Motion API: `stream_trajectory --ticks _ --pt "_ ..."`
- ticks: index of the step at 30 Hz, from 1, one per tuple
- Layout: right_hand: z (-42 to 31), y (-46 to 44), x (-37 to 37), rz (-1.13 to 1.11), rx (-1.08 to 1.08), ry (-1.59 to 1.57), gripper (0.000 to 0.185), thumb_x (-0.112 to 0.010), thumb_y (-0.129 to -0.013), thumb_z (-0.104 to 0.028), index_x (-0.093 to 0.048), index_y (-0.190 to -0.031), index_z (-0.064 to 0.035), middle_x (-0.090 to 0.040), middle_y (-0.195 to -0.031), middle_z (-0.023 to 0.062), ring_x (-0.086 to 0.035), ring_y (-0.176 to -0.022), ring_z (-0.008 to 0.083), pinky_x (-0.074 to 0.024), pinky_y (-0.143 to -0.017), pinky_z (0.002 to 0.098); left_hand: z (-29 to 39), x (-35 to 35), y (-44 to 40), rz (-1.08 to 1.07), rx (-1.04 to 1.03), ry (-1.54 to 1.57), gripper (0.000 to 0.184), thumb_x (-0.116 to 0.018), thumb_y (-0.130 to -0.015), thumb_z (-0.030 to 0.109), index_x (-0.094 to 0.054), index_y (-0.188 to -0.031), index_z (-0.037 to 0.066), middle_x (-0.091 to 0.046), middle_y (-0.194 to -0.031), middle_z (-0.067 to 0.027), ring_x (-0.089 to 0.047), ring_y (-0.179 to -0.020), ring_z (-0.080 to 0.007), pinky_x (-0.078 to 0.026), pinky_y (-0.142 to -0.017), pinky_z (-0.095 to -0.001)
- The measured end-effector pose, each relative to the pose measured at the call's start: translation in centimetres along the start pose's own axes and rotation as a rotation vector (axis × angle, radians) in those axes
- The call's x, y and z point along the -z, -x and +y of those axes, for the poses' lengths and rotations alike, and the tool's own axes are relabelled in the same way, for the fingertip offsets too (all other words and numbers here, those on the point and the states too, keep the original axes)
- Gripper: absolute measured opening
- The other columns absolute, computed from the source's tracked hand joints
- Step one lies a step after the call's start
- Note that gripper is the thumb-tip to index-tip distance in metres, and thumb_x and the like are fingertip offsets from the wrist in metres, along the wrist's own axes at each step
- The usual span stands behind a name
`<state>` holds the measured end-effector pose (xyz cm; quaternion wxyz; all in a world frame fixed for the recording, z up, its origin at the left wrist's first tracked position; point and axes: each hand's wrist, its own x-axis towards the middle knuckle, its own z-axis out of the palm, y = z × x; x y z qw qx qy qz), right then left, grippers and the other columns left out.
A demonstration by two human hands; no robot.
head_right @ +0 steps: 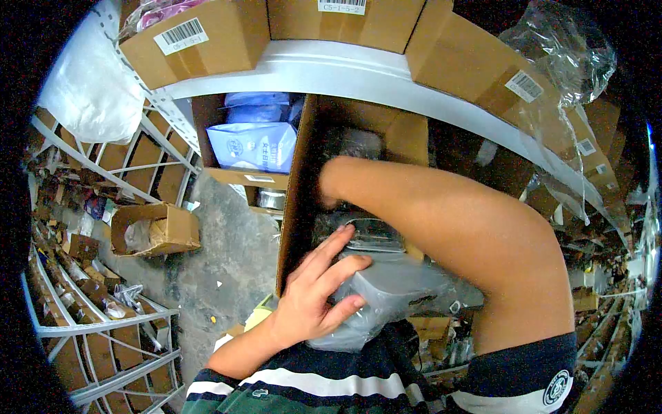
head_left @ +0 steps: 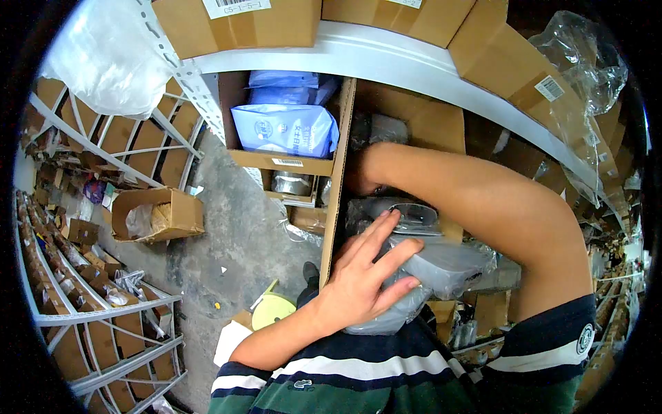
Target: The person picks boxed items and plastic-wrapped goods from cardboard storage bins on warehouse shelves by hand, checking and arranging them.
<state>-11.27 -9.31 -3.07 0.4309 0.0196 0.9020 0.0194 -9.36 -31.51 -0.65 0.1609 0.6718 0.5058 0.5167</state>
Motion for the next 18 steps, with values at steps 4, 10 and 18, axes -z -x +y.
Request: stream_trajectory --ticks 4,10,18 --pt "0.2 0.2 0.7 -0.067 0.078 0.05 0.035 -0.051 -0.095 -0.019 -0.065 -0.122 -0.0007 -0.062 -0.128 0.0194 -0.061 -0.115 0.0339 -0.0498 -0.094 0.0442 0.0 -0.2 0.1 0.015 0.002 0.009 0.048 -0.074 -0.081 0.022 -0.06 -0.124 0.006 -0.045 -0.143 -0.0281 -0.046 -0.131 -0.0449 -0.04 -0.107 -0.0463" --pt "1.0 -0.9 -0.6 0.03 0.12 0.039 0.041 -0.046 -0.097 -0.025 -0.062 -0.127 -0.0018 -0.059 -0.133 0.0189 -0.056 -0.122 0.033 -0.0451 -0.101 0.0452 0.1 -0.2 0.0 0.009 -0.012 -0.01 0.048 -0.074 -0.081 0.022 -0.06 -0.124 0.006 -0.045 -0.142 -0.0278 -0.047 -0.131 -0.0447 -0.041 -0.106 -0.0462" --pt "1.8 0.8 2.0 -0.139 -0.003 -0.067 0.044 -0.056 -0.09 -0.035 -0.069 -0.115 -0.0017 -0.066 -0.12 0.02 -0.064 -0.106 0.0336 -0.0493 -0.09 0.0472 0.2 -0.2 -0.2 0.011 -0.013 -0.025 0.047 -0.072 -0.082 0.023 -0.059 -0.124 0.005 -0.046 -0.141 -0.0283 -0.048 -0.129 -0.0456 -0.041 -0.106 -0.047"
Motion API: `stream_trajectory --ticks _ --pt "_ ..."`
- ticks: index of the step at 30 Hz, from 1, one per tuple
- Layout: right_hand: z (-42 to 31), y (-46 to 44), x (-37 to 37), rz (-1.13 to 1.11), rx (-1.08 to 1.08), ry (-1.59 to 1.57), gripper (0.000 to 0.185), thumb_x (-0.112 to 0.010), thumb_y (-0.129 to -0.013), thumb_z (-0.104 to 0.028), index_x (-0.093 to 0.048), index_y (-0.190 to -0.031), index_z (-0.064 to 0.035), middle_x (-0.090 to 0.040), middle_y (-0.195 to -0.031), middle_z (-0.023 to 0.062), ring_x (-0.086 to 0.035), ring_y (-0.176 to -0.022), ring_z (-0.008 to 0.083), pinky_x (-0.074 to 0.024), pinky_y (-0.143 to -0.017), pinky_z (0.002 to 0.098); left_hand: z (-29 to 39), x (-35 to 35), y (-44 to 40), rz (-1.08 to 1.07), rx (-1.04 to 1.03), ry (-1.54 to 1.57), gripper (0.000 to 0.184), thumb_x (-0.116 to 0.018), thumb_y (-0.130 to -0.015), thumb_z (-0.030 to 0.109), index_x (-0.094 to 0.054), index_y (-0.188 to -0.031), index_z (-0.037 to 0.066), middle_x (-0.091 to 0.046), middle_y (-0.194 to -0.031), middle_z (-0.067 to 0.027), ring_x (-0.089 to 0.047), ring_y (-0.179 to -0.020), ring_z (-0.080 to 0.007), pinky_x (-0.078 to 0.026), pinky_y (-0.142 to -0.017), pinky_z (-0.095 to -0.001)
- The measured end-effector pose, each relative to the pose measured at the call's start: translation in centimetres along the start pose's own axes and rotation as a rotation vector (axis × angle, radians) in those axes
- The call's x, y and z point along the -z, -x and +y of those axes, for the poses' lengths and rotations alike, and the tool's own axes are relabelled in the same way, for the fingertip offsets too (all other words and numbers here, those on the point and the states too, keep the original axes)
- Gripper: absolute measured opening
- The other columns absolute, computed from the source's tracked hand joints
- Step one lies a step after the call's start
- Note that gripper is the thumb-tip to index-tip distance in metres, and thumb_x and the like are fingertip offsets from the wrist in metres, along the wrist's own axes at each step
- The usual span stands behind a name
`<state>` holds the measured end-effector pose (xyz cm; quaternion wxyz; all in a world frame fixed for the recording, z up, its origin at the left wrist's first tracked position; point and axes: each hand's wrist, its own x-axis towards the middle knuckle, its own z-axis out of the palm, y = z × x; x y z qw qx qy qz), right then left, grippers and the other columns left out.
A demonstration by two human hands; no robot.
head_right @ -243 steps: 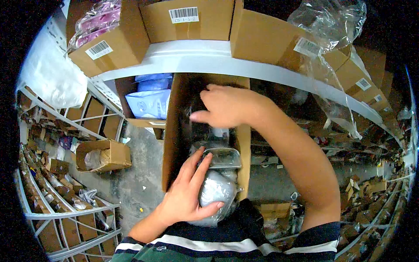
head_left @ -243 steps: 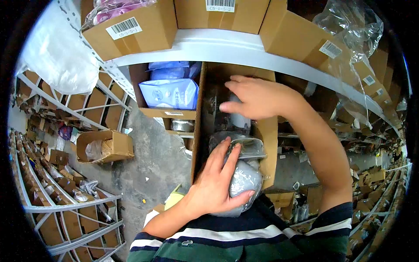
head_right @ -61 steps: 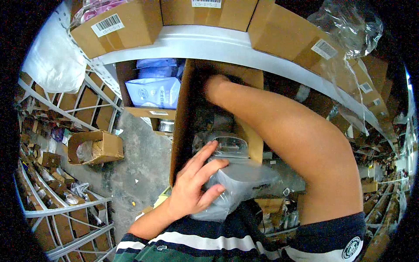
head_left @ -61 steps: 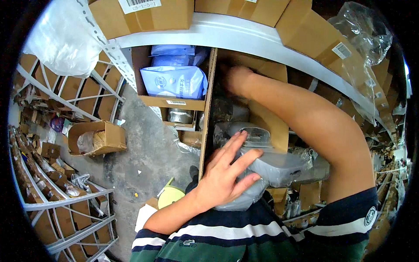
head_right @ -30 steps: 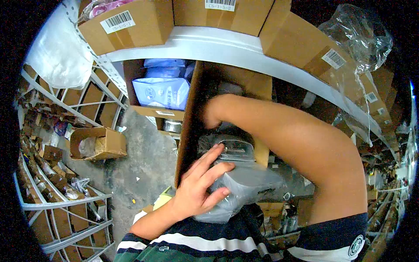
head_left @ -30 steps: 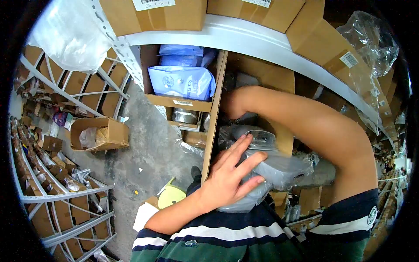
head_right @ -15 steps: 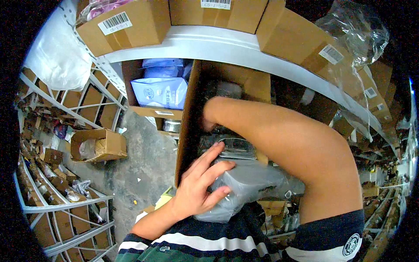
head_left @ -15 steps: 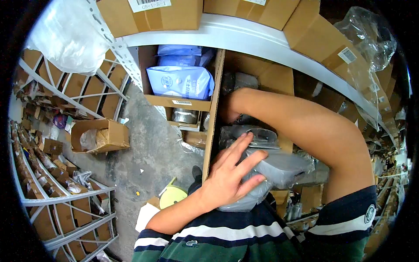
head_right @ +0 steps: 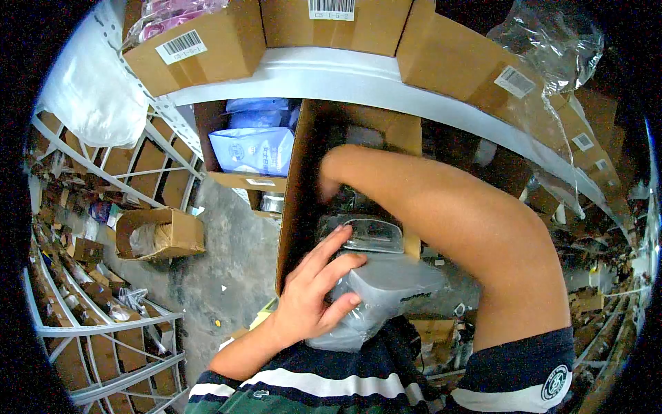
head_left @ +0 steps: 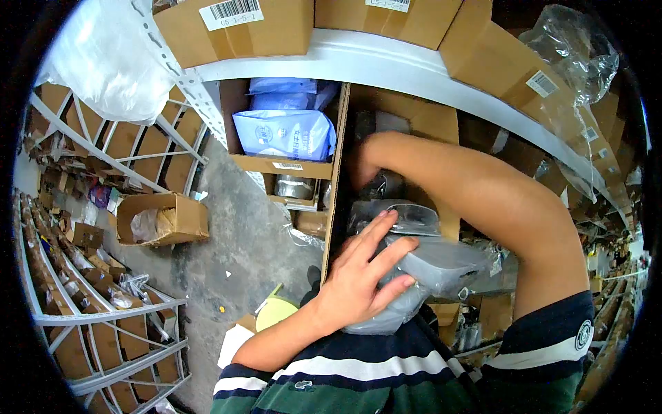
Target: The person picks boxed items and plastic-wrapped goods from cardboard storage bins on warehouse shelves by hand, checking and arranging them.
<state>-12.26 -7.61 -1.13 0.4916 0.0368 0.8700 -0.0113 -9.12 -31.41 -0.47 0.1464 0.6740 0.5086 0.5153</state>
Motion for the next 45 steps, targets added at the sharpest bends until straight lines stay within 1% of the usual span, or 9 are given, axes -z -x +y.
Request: stream_trajectory --ticks 9,15,21,26,30,32,35,40,45 --pt "3.9 -1.9 -1.1 0.216 0.077 -0.141 0.06 -0.081 -0.068 -0.021 -0.065 -0.125 -0.0088 -0.062 -0.129 0.0164 -0.059 -0.116 0.0335 -0.0492 -0.097 0.0445 0.1 0.1 0.0 -0.016 0.003 -0.037 0.045 -0.069 -0.085 0.026 -0.059 -0.123 0.004 -0.047 -0.14 -0.0293 -0.047 -0.13 -0.0458 -0.041 -0.106 -0.0473" --pt "4.2 3.0 0.6 0.353 0.035 -0.207 0.062 -0.08 -0.06 -0.009 -0.069 -0.121 -0.0118 -0.067 -0.12 0.0154 -0.062 -0.108 0.0324 -0.0499 -0.094 0.0402 0.0 0.1 -0.1 -0.016 0.016 -0.014 0.044 -0.068 -0.085 0.024 -0.058 -0.123 0.003 -0.046 -0.14 -0.03 -0.047 -0.13 -0.0464 -0.04 -0.107 -0.0474" --pt "2.6 9.5 0.3 0.731 0.18 -0.385 0.046 -0.075 -0.064 -0.002 -0.07 -0.109 -0.0056 -0.071 -0.1 0.0129 -0.066 -0.087 0.0264 -0.0526 -0.077 0.0366 -0.2 0.0 -0.1 -0.008 0.022 0.003 0.045 -0.067 -0.086 0.022 -0.057 -0.125 0.002 -0.047 -0.139 -0.0308 -0.047 -0.13 -0.0476 -0.04 -0.107 -0.0481" --pt "2.0 13.1 0.1 0.699 0.314 -0.578 0.041 -0.071 -0.077 0.002 -0.061 -0.116 -0.0028 -0.066 -0.097 0.0095 -0.062 -0.076 0.0154 -0.0509 -0.068 0.0307 -0.3 -0.1 -0.1 -0.002 0.031 0.001 0.045 -0.07 -0.085 0.023 -0.057 -0.125 0.004 -0.048 -0.137 -0.0299 -0.047 -0.129 -0.0473 -0.041 -0.106 -0.0483" --pt "1.7 13.7 -0.8 0.74 0.239 -0.528 0.041 -0.069 -0.081 -0.002 -0.057 -0.12 -0.0036 -0.067 -0.098 0.0137 -0.066 -0.08 0.024 -0.0524 -0.072 0.0378 -0.3 -0.1 -0.1 0.002 0.032 0.003 0.044 -0.065 -0.087 0.025 -0.058 -0.123 0.001 -0.049 -0.137 -0.0312 -0.048 -0.129 -0.0479 -0.04 -0.106 -0.0487" --pt "1.1 13.2 -1.2 0.637 -0.158 -0.125 0.041 -0.064 -0.087 -0.009 -0.05 -0.125 -0.0031 -0.066 -0.101 0.0208 -0.066 -0.09 0.0366 -0.0519 -0.078 0.047 -0.3 -0.2 -0.1 0.002 0.029 -0.002 0.044 -0.065 -0.087 0.025 -0.058 -0.123 0.001 -0.049 -0.137 -0.0311 -0.048 -0.128 -0.0479 -0.04 -0.106 -0.0487" --pt "1.3 11.6 -2.1 0.589 -0.202 -0.205 0.047 -0.059 -0.092 -0.019 -0.043 -0.132 0.0005 -0.065 -0.106 0.0264 -0.061 -0.102 0.045 -0.0489 -0.086 0.0522 -0.4 -0.3 -0.1 0.002 0.021 -0.006 0.044 -0.065 -0.088 0.025 -0.057 -0.123 0.001 -0.049 -0.137 -0.031 -0.048 -0.128 -0.0479 -0.04 -0.106 -0.0487" --pt "1.4 7.4 -0.7 0.029 -0.268 -0.507 0.076 -0.063 -0.088 -0.03 -0.026 -0.147 0.0024 -0.066 -0.092 0.0251 -0.068 -0.064 0.0292 -0.0555 -0.05 0.0395 -0.4 -0.2 -0.1 -0.004 0.021 -0.008 0.044 -0.065 -0.087 0.025 -0.057 -0.124 0.001 -0.049 -0.137 -0.0311 -0.048 -0.128 -0.0478 -0.04 -0.106 -0.0488" --pt "1.6 5.5 0.0 -0.09 -0.21 -0.401 0.093 -0.08 -0.073 -0.043 -0.037 -0.144 -0.0013 -0.063 -0.084 0.0191 -0.063 -0.062 0.0261 -0.055 -0.053 0.0381 -0.3 -0.2 0.0 -0.011 0.05 -0.009 0.044 -0.065 -0.087 0.026 -0.057 -0.124 0.002 -0.049 -0.137 -0.0303 -0.048 -0.129 -0.0473 -0.039 -0.107 -0.0489"
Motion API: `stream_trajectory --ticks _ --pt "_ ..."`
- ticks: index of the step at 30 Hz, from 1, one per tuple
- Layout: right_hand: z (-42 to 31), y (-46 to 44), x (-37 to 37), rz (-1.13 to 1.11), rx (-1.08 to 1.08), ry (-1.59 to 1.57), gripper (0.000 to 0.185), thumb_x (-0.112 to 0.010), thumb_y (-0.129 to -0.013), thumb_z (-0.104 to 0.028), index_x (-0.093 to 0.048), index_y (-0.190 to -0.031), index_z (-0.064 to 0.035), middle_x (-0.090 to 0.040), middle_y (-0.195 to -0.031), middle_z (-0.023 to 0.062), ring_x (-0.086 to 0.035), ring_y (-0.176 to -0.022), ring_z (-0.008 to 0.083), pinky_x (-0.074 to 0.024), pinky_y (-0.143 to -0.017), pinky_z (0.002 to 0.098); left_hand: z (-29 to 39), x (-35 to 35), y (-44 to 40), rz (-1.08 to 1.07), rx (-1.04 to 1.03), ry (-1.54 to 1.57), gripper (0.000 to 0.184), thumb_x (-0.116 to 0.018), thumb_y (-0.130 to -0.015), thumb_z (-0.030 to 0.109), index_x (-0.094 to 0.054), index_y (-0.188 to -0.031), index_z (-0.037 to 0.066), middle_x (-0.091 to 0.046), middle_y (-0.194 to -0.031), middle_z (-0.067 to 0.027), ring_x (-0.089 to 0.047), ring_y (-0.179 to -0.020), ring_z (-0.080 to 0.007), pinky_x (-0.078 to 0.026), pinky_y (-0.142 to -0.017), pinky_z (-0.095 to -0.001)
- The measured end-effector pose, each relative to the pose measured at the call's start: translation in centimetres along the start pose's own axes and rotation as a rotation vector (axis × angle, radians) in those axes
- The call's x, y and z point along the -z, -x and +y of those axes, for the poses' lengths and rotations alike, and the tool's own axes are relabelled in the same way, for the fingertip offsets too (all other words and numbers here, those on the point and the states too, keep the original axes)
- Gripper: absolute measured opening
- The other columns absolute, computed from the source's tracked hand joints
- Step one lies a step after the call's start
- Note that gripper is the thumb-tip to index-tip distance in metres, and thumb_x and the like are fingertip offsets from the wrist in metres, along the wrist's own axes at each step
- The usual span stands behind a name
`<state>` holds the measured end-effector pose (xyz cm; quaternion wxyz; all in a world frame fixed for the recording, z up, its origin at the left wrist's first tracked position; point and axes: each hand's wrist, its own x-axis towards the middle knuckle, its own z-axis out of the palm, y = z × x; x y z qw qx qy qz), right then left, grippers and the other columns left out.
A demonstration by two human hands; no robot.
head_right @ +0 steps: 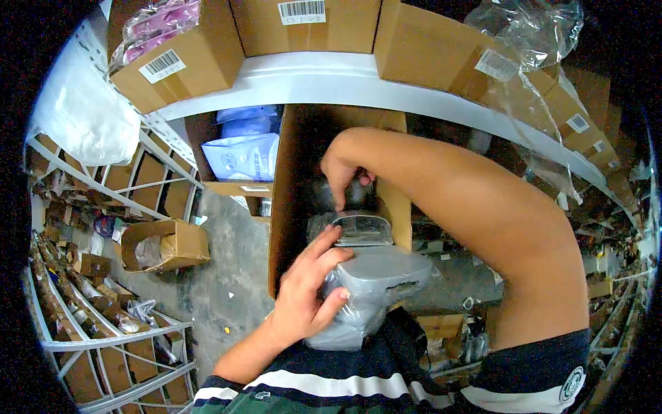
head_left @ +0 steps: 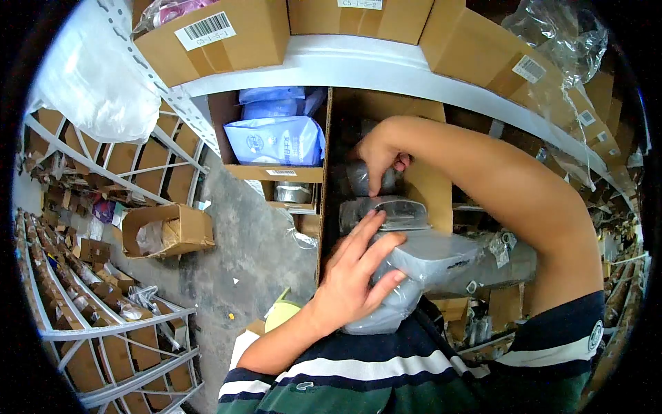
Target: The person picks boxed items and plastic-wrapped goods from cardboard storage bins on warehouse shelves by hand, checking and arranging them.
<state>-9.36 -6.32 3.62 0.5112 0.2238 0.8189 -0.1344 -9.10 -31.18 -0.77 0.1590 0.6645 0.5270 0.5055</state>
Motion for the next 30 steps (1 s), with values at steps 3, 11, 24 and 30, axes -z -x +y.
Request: stream_trajectory --ticks 3,11,24,30 --pt "-0.3 -1.3 1.1 -0.156 -0.098 0.067 0.076 -0.081 -0.074 -0.042 -0.054 -0.133 -0.0026 -0.063 -0.088 0.02 -0.061 -0.069 0.0255 -0.0537 -0.058 0.0406 -0.3 -0.1 0.0 0.005 -0.024 0.015 0.045 -0.065 -0.087 0.026 -0.057 -0.124 0.002 -0.049 -0.138 -0.0301 -0.047 -0.13 -0.0471 -0.039 -0.107 -0.0488" --pt "-1.1 -1.4 0.9 -0.146 -0.141 0.247 0.054 -0.08 -0.078 -0.04 -0.066 -0.109 0.003 -0.063 -0.092 0.0144 -0.057 -0.073 0.0253 -0.0502 -0.06 0.0399 0.0 0.1 0.1 0.014 -0.014 0.021 0.046 -0.07 -0.085 0.023 -0.057 -0.125 0.004 -0.048 -0.138 -0.0292 -0.046 -0.13 -0.0471 -0.039 -0.107 -0.049" --pt "0.8 4.6 0.6 0.409 -0.135 0.119 0.088 -0.059 -0.08 -0.012 -0.014 -0.154 0.0009 -0.056 -0.133 0.0273 -0.062 -0.116 0.0321 -0.0517 -0.092 0.0436 -0.2 -0.1 -0.1 0.022 -0.024 0.017 0.046 -0.072 -0.085 0.024 -0.058 -0.125 0.007 -0.049 -0.134 -0.0291 -0.047 -0.128 -0.0474 -0.041 -0.105 -0.0485" --pt "3.0 -0.8 -2.9 0.901 -0.065 0.401 0.046 -0.065 -0.074 -0.011 -0.066 -0.118 0.0009 -0.063 -0.125 0.0225 -0.063 -0.112 0.0325 -0.053 -0.092 0.0431 -0.1 -0.1 0.0 0.013 -0.029 -0.003 0.045 -0.068 -0.086 0.021 -0.056 -0.125 0.002 -0.05 -0.136 -0.0295 -0.048 -0.129 -0.0472 -0.04 -0.107 -0.049"
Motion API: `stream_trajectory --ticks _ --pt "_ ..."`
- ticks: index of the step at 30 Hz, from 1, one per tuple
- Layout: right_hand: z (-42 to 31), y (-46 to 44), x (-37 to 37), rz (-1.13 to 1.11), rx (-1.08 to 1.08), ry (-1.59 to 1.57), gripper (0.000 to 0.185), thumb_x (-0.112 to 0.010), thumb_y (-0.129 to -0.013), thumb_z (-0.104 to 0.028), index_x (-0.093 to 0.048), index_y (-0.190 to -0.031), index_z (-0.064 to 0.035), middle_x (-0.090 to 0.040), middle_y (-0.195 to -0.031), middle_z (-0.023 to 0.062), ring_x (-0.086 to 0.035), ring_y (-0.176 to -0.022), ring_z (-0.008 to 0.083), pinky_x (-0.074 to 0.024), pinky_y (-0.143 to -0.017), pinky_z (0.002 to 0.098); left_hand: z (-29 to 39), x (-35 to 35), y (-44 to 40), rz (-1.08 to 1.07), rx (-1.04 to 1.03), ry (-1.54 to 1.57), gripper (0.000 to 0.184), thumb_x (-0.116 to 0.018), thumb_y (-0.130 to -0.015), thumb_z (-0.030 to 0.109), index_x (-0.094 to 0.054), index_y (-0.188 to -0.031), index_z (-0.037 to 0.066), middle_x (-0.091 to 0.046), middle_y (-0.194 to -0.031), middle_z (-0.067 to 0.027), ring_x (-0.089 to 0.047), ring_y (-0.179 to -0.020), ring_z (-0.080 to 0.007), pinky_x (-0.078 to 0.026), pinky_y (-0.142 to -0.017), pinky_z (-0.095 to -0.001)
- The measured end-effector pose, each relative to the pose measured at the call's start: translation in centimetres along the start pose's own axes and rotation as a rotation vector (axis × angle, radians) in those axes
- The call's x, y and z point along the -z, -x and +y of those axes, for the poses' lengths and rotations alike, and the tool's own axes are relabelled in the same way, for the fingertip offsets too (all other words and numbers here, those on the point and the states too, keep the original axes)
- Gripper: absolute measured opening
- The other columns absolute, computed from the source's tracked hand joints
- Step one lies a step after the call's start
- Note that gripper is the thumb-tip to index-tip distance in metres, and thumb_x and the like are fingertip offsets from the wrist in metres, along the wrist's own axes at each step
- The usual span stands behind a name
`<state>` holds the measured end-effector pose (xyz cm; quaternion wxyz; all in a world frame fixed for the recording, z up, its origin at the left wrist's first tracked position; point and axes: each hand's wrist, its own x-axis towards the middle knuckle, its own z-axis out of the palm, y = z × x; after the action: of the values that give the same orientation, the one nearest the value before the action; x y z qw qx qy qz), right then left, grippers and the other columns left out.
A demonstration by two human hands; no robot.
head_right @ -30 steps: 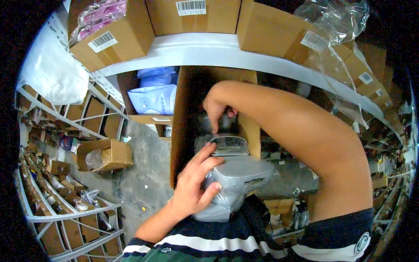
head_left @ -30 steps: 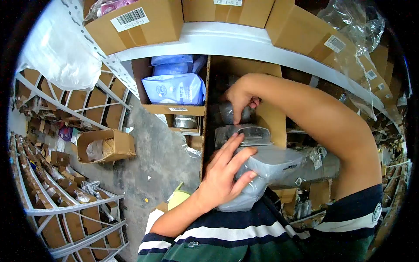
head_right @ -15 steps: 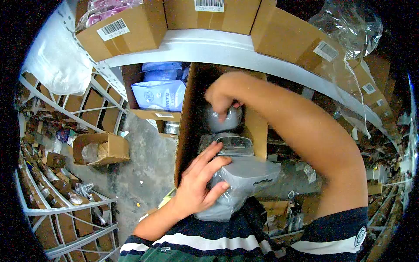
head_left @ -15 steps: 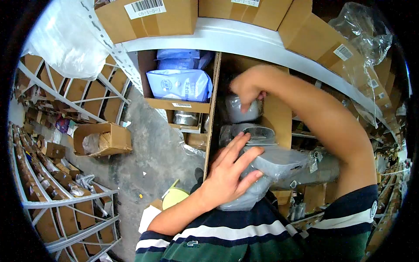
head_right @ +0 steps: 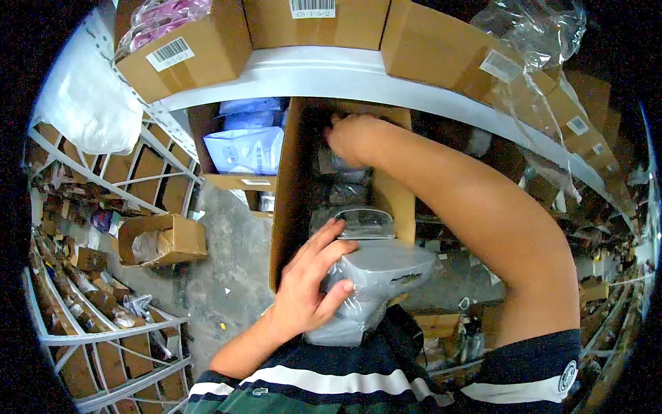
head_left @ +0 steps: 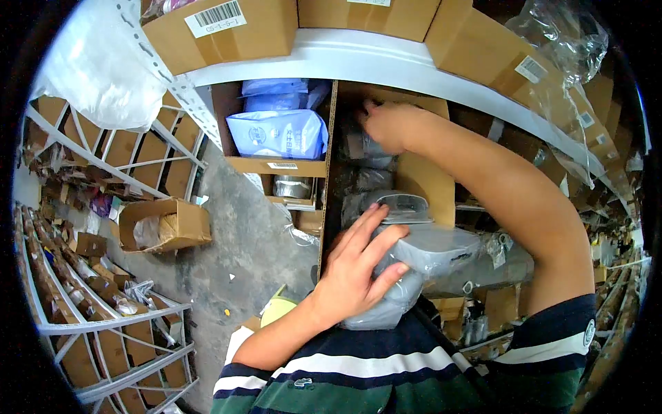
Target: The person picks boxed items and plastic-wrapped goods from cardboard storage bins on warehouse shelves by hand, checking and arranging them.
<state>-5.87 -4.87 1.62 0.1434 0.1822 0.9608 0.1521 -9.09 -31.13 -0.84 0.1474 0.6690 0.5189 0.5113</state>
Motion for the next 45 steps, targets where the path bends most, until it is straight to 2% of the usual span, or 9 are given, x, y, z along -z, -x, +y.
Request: stream_trajectory --ticks 4,6,13,19,26,33,40,43,45 --pt "-0.6 -0.1 3.4 -0.314 0.067 -0.084 0.049 -0.066 -0.079 -0.016 -0.06 -0.124 0.0026 -0.063 -0.123 0.0247 -0.06 -0.116 0.0371 -0.052 -0.094 0.0442 0.1 0.1 0.0 0.007 -0.004 0.001 0.045 -0.068 -0.086 0.021 -0.056 -0.125 0.002 -0.05 -0.136 -0.0295 -0.048 -0.129 -0.0472 -0.04 -0.107 -0.0489" --pt "-1.0 -0.3 3.6 -0.427 0.123 0.102 0.038 -0.07 -0.078 -0.021 -0.07 -0.109 0.0009 -0.066 -0.116 0.0214 -0.063 -0.111 0.0339 -0.054 -0.091 0.0432 0.1 0.0 0.0 0.004 0.002 0.003 0.045 -0.068 -0.086 0.021 -0.056 -0.125 0.002 -0.05 -0.136 -0.0296 -0.048 -0.129 -0.0471 -0.04 -0.107 -0.049" --pt "-1.6 -1.1 3.1 -0.156 0.026 0.362 0.023 -0.069 -0.082 -0.028 -0.077 -0.095 -0.0123 -0.074 -0.101 0.0073 -0.07 -0.095 0.0243 -0.0567 -0.078 0.0395 0.0 -0.1 0.1 0.005 0.013 0.001 0.046 -0.068 -0.085 0.02 -0.056 -0.126 0.003 -0.05 -0.136 -0.0295 -0.047 -0.129 -0.0477 -0.04 -0.107 -0.0497" --pt "-2.9 -1.2 1.6 -0.16 0.422 0.501 0.038 -0.076 -0.074 -0.047 -0.075 -0.091 -0.0125 -0.073 -0.09 0.0044 -0.071 -0.084 0.0249 -0.0541 -0.07 0.0367 0.0 0.0 -0.1 0.002 0.007 0.029 0.047 -0.07 -0.084 0.02 -0.055 -0.126 0.004 -0.049 -0.137 -0.0286 -0.046 -0.13 -0.0474 -0.04 -0.107 -0.0493" --pt "-4.8 -2.9 -0.8 -0.23 0.325 0.701 0.014 -0.065 -0.084 -0.026 -0.075 -0.086 -0.0156 -0.071 -0.085 0.0025 -0.067 -0.075 0.0247 -0.0472 -0.05 0.0433 -0.1 -0.1 0.1 0.009 0.012 0.049 0.047 -0.071 -0.084 0.02 -0.056 -0.126 0.005 -0.048 -0.138 -0.0282 -0.044 -0.132 -0.0471 -0.038 -0.108 -0.0496" --pt "-2.6 -2.9 -0.6 -0.125 0.348 0.601 0.016 -0.061 -0.088 -0.024 -0.072 -0.088 -0.013 -0.072 -0.088 0.0076 -0.07 -0.081 0.0247 -0.0517 -0.057 0.0421 -0.1 -0.1 0.3 0.007 0.016 0.067 0.049 -0.071 -0.084 0.019 -0.055 -0.128 0.004 -0.046 -0.14 -0.0284 -0.043 -0.132 -0.0471 -0.037 -0.109 -0.0494" --pt "-0.9 7.9 9.6 -0.227 0.164 -0.382 0.032 -0.058 -0.094 -0.03 -0.064 -0.096 0.0017 -0.065 -0.091 0.0243 -0.063 -0.089 0.0427 -0.0527 -0.078 0.0457 0.2 -0.1 -0.1 0.018 0.066 0.071 0.045 -0.067 -0.086 0.015 -0.053 -0.127 0.001 -0.048 -0.138 -0.03 -0.043 -0.133 -0.0466 -0.036 -0.11 -0.0484" --pt "1.2 14.0 10.4 -0.122 0.184 -0.673 0.043 -0.059 -0.094 -0.039 -0.064 -0.108 0.0015 -0.067 -0.101 0.0221 -0.066 -0.095 0.0372 -0.0528 -0.084 0.0419 0.3 -0.1 -0.2 0.013 0.095 0.089 0.045 -0.063 -0.087 0.012 -0.051 -0.128 0.0 -0.048 -0.138 -0.0302 -0.043 -0.133 -0.0459 -0.034 -0.111 -0.0479" --pt "1.6 17.8 9.4 0.002 0.114 -1.379 0.047 -0.069 -0.089 -0.036 -0.062 -0.118 0.0004 -0.07 -0.106 0.0161 -0.068 -0.098 0.0291 -0.0533 -0.088 0.0393 0.3 -0.2 -0.2 0.021 0.101 0.102 0.046 -0.062 -0.087 0.011 -0.049 -0.129 -0.001 -0.047 -0.139 -0.0302 -0.042 -0.134 -0.0458 -0.034 -0.112 -0.0478"
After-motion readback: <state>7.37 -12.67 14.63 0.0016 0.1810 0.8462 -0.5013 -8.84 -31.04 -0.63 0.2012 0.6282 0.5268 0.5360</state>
